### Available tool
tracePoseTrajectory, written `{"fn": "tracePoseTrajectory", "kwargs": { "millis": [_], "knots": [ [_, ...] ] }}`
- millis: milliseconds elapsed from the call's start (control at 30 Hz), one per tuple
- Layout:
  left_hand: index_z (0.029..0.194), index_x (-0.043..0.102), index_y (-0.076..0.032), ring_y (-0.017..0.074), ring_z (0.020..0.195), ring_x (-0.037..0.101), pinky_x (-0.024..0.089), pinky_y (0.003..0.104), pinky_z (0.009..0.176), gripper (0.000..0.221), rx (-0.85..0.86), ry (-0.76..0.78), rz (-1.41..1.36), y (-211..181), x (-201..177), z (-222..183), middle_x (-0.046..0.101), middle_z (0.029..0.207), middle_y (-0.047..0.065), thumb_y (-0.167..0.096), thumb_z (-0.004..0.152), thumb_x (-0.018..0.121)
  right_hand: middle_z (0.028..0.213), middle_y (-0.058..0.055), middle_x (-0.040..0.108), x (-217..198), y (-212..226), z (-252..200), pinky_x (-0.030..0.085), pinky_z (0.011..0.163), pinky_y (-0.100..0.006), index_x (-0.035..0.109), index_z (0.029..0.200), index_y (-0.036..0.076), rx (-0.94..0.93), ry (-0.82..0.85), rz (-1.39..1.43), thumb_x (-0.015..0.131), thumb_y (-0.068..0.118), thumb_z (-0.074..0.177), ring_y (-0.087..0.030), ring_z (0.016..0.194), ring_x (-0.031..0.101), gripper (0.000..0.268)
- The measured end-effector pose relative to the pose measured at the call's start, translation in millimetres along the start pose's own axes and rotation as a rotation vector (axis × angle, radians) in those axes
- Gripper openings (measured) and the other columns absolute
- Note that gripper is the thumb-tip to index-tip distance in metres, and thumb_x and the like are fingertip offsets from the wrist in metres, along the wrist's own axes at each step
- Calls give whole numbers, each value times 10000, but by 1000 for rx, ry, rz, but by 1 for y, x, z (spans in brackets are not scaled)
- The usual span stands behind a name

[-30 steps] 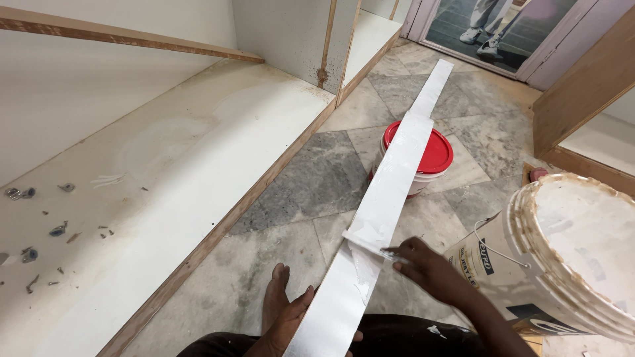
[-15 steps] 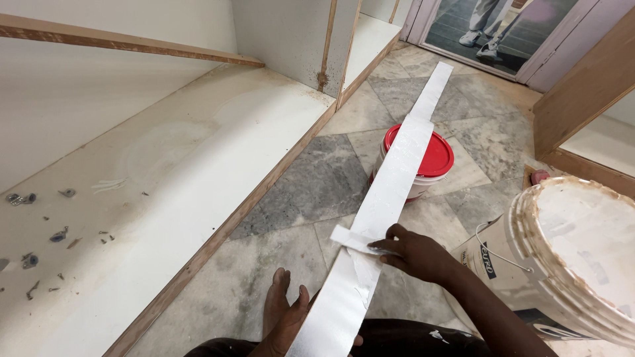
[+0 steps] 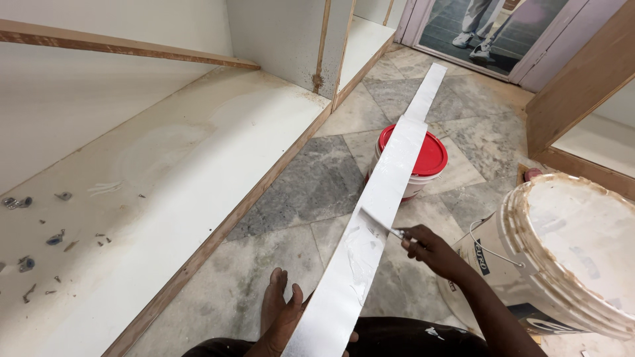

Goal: The person scoops white adhesive from a bucket using a putty knife and applies it to a long white strip. They spread the adhesive evenly along the strip's length, repeatedly dipping the tool into the bucket to reload material.

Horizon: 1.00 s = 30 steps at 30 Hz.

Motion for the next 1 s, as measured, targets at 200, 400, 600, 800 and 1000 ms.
{"fn": "tracePoseTrajectory", "kwargs": {
  "millis": [200,400,600,800,1000],
  "knots": [
    [1571,-43,-77,596,986,698,596,709,768,1098,22,86,12,4,-19,6,510,1403,427,-717,854,488,1060,-41,622,20,14,-28,525,837,-326,665,1292,129,-195,122,-239,614,347,975,-164,924,642,388],
    [1557,-27,15,581,1203,679,563,610,1059,1055,236,-92,175,11,-50,24,539,1460,458,-675,938,477,1066,-38,605,41,23,-63,518,851,-333,641,1279,95,-117,251,-69,596,324,984,-166,959,617,376],
    [1593,82,3,608,1000,690,588,709,759,1146,-36,178,-55,2,-3,1,530,1349,430,-774,824,426,984,-88,613,16,2,-37,566,785,-324,649,1190,51,-1,121,115,600,315,989,-167,881,640,336],
    [1544,67,-72,605,956,701,600,714,726,1034,78,1,120,-2,11,-3,554,1361,430,-737,837,425,1061,-38,604,9,29,-14,545,814,-360,657,1336,178,-163,47,-392,622,353,961,-168,894,655,415],
    [1553,86,-65,602,937,708,604,709,709,1046,75,12,113,-2,8,-3,554,1354,437,-741,832,429,1227,-30,608,27,71,-21,565,846,-386,698,1285,266,-306,167,-526,638,371,955,-204,964,703,352]
  ]
}}
Point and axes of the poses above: each hand's wrist, its own z-axis towards the middle knuckle, its own x-axis out of the palm, y = z × x, the point moved 2 cm from there along z, towards the middle knuckle
